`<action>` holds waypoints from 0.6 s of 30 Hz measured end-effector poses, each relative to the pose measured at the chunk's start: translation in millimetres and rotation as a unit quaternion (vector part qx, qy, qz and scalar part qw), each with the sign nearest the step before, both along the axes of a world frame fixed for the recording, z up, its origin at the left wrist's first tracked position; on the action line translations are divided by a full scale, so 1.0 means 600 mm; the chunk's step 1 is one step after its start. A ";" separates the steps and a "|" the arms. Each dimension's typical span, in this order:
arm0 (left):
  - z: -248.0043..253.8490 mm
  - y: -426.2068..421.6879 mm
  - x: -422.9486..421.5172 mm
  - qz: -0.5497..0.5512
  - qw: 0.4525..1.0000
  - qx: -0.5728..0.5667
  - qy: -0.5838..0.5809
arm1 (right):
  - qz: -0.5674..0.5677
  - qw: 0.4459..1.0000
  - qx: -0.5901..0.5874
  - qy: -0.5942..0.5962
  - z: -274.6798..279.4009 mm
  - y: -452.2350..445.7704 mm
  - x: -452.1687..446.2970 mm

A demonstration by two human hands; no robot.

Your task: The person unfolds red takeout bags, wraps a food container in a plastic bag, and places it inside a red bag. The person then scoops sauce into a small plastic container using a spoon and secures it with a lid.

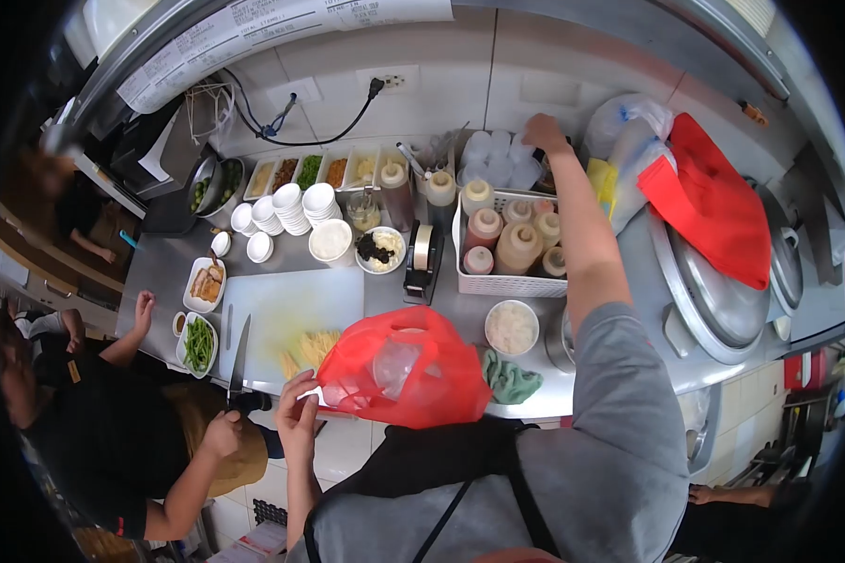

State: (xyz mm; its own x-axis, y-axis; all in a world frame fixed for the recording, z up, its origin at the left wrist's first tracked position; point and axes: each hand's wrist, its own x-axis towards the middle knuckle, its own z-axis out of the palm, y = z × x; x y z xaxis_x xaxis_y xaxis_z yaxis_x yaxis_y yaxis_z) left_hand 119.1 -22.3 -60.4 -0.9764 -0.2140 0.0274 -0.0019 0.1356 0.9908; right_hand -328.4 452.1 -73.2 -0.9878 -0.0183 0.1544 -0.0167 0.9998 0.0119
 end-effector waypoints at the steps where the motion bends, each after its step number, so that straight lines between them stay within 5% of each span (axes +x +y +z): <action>1: 0.002 0.004 0.000 -0.011 1.000 -0.004 0.003 | 0.002 0.998 -0.053 0.022 0.021 -0.005 0.022; 12: -0.007 -0.008 0.064 0.041 0.999 -0.008 0.005 | 0.019 0.984 -0.161 0.066 0.041 -0.002 0.022; 16: -0.005 -0.027 0.095 0.076 0.997 -0.005 0.024 | 0.018 0.986 -0.155 0.057 0.117 -0.053 0.096; 18: 0.004 -0.037 0.119 0.100 0.994 -0.021 0.034 | 0.118 0.939 -0.313 0.077 0.152 -0.105 0.192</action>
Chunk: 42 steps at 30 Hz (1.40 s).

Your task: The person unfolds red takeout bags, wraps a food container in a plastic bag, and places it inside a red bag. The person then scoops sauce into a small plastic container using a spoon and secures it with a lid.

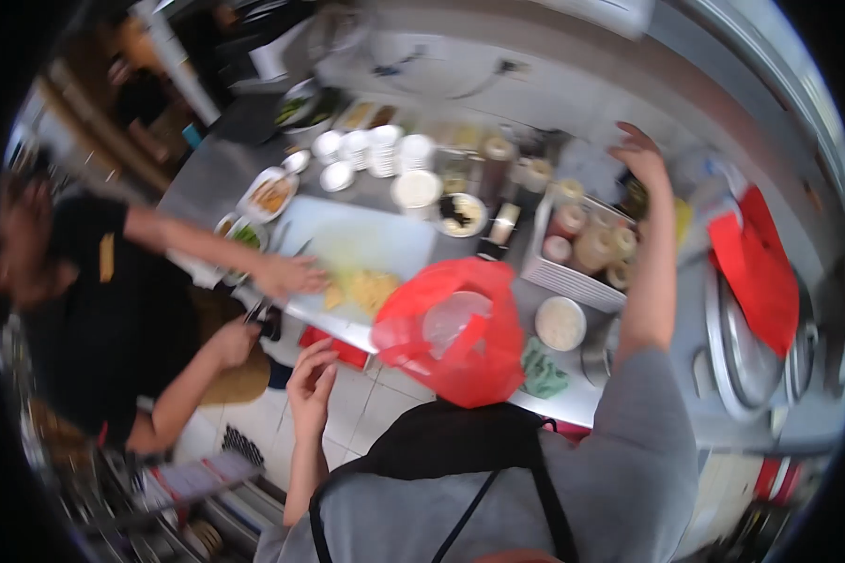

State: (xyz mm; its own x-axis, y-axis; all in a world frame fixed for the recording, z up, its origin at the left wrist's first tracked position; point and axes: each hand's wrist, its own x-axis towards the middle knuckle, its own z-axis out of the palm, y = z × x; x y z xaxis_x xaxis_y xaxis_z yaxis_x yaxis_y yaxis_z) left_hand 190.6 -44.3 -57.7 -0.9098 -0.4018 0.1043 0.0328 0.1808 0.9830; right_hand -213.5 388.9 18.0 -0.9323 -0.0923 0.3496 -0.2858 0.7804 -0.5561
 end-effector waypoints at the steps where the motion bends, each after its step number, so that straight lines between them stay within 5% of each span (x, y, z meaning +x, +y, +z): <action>1: 0.001 -0.007 0.014 0.012 1.000 -0.007 0.003 | 0.048 0.996 -0.072 -0.027 0.042 -0.051 0.070; 2: -0.001 -0.013 0.033 0.023 0.999 0.038 0.014 | 0.135 0.981 -0.136 0.028 0.055 -0.092 0.124; 5: 0.025 -0.029 0.100 0.029 0.995 -0.086 0.035 | 0.295 0.905 -0.306 0.032 0.087 -0.238 0.282; 9: 0.047 -0.042 0.234 0.060 0.993 -0.080 0.061 | 0.554 0.765 -0.327 0.028 0.066 -0.425 0.448; 14: 0.044 -0.062 0.459 0.165 0.981 -0.090 0.051 | 0.704 0.450 -0.423 -0.351 0.043 -0.666 0.776; 17: 0.023 -0.065 0.597 0.255 0.964 -0.053 0.052 | 0.780 0.348 -0.354 -0.382 0.010 -0.768 0.960; 19: 0.023 -0.070 0.681 0.313 0.946 -0.035 0.073 | 0.826 0.341 -0.313 -0.321 -0.030 -0.822 1.068; 21: 0.049 -0.078 0.760 0.342 0.906 0.078 0.236 | 0.852 0.291 -0.304 -0.312 -0.049 -0.855 1.170; 24: 0.076 -0.080 0.874 0.386 0.871 0.137 0.270 | 0.905 0.232 -0.276 -0.225 -0.062 -0.894 1.291; 28: 0.097 -0.072 0.972 0.541 0.812 0.155 0.155 | 0.951 0.143 -0.255 -0.099 -0.061 -0.956 1.410; 33: 0.128 -0.105 1.073 0.678 0.705 0.102 0.182 | 0.966 0.090 -0.239 -0.038 0.027 -1.108 1.515; 40: 0.210 -0.204 1.198 0.802 0.509 -0.012 0.312 | 0.901 0.080 -0.422 0.053 0.180 -1.316 1.762; 42: 0.235 -0.231 1.223 0.799 0.500 -0.018 0.333 | 0.889 0.059 -0.444 0.090 0.229 -1.338 1.870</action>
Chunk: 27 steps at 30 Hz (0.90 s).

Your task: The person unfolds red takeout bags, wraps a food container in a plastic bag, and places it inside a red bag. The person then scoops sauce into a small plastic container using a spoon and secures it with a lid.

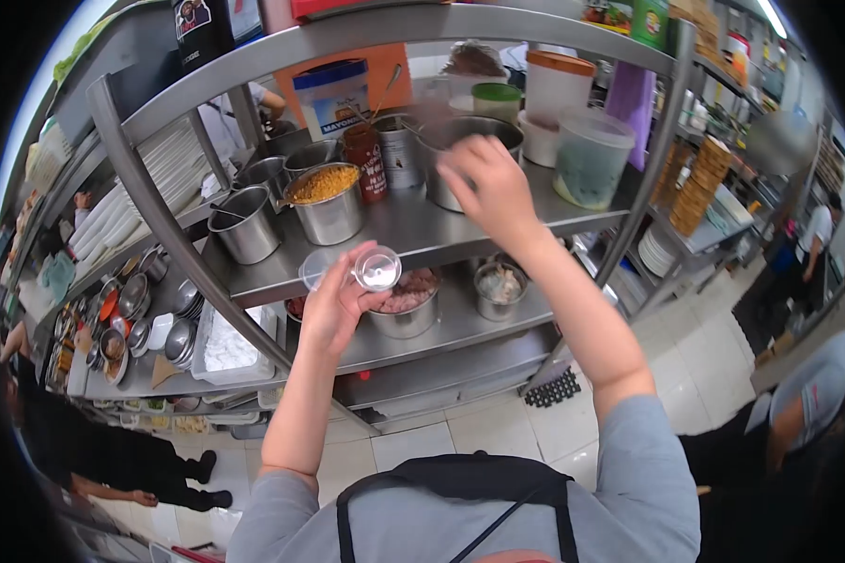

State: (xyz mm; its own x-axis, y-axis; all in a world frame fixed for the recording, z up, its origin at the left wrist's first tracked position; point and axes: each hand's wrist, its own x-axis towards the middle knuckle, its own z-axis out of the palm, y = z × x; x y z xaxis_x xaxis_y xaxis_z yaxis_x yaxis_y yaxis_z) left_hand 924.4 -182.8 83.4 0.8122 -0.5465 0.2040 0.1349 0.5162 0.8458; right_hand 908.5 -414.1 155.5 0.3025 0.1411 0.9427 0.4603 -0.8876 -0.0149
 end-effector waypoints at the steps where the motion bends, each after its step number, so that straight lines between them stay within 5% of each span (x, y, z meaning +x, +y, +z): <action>1: 0.014 -0.010 0.005 0.013 1.000 -0.001 -0.001 | -0.003 1.000 -0.018 -0.008 0.020 -0.008 0.057; 3: 0.040 -0.031 0.013 0.002 0.999 -0.031 0.018 | -0.145 0.970 -0.053 0.188 0.052 -0.017 0.167; 5: 0.047 -0.046 0.028 0.014 1.000 -0.024 0.015 | -0.167 0.931 -0.105 0.308 0.072 -0.023 0.241; 8: 0.044 -0.055 0.055 0.023 1.000 0.003 0.012 | -0.202 0.908 -0.103 0.352 0.094 -0.037 0.291; 12: 0.034 -0.062 0.093 0.033 0.998 0.048 0.028 | -0.005 0.913 0.117 0.391 0.121 -0.124 0.274; 15: 0.037 -0.075 0.114 0.020 0.998 0.028 0.055 | 0.014 0.916 0.148 0.374 0.142 -0.170 0.216; 17: 0.042 -0.089 0.130 0.005 0.997 0.020 0.070 | 0.115 0.927 0.233 0.270 0.120 -0.187 0.176; 27: 0.073 -0.158 0.164 -0.010 0.996 -0.036 0.078 | 0.245 0.867 0.281 0.331 0.036 -0.183 0.131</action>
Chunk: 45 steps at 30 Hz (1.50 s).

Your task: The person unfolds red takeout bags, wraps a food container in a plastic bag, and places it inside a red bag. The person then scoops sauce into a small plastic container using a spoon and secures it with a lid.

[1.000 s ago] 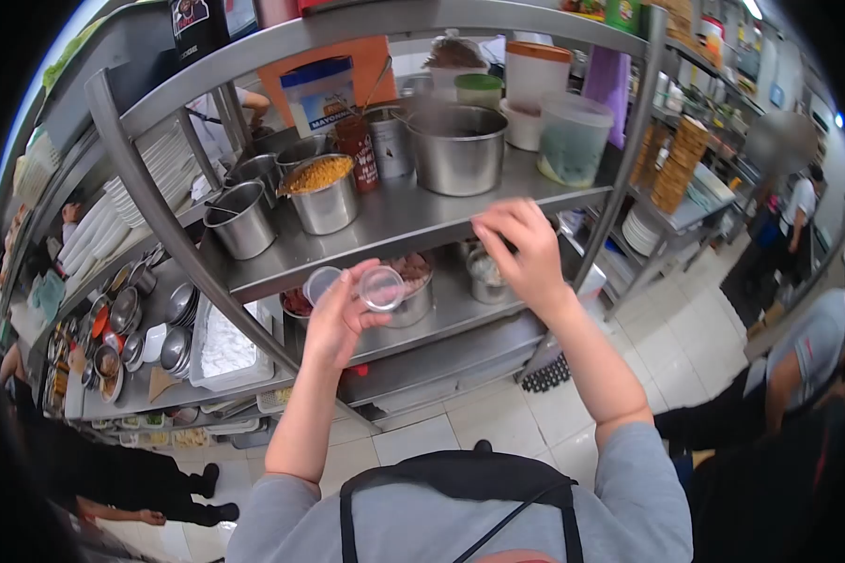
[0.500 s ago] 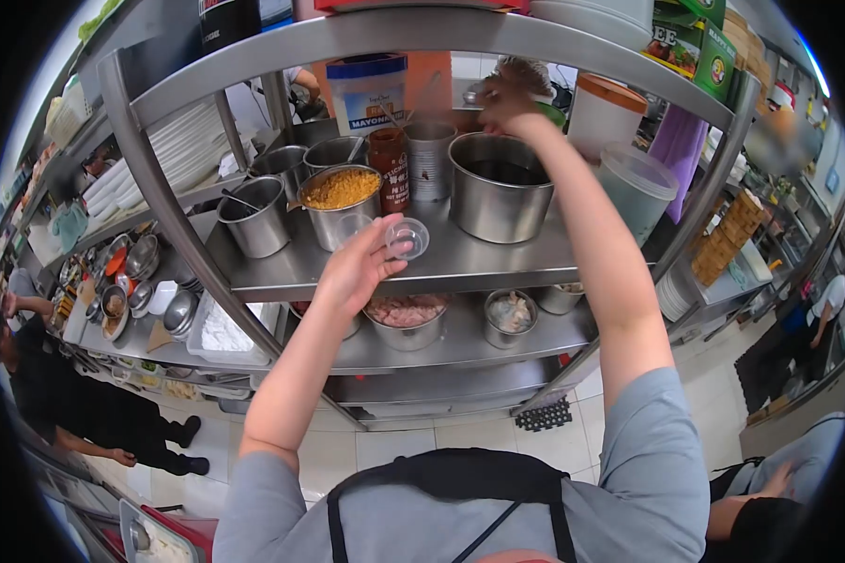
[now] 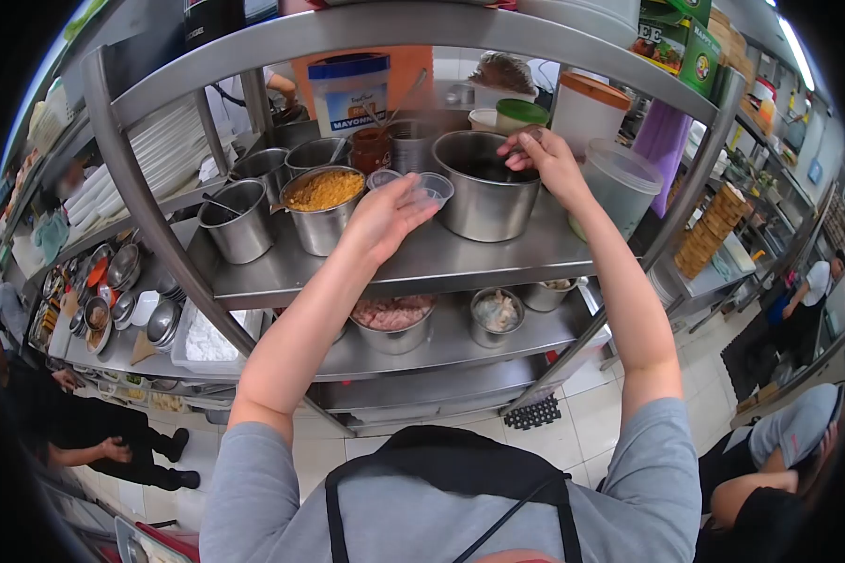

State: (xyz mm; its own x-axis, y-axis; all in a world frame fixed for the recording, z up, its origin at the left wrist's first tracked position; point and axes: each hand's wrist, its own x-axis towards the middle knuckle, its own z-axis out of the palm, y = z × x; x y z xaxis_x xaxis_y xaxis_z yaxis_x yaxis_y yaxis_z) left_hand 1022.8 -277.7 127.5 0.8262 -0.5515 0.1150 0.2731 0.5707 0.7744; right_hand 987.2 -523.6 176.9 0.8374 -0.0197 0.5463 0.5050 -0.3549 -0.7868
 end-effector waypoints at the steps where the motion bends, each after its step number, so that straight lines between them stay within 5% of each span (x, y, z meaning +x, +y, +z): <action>1: 0.002 -0.003 0.002 -0.003 1.000 0.000 -0.004 | -0.002 1.000 -0.001 -0.001 -0.001 -0.002 -0.006; 12: 0.023 -0.009 0.004 -0.014 1.000 -0.004 -0.012 | -0.048 0.963 0.265 0.002 -0.010 -0.038 -0.037; 27: 0.018 -0.006 0.013 -0.044 0.999 -0.025 0.005 | -0.075 0.934 0.345 -0.050 -0.009 -0.064 -0.038; 37: 0.011 -0.006 0.013 -0.046 0.997 -0.053 0.019 | -0.044 0.942 0.326 -0.071 0.057 -0.034 -0.051; 45: 0.006 -0.009 0.012 -0.055 0.993 -0.093 0.037 | 0.012 0.986 0.031 -0.163 0.067 0.077 -0.108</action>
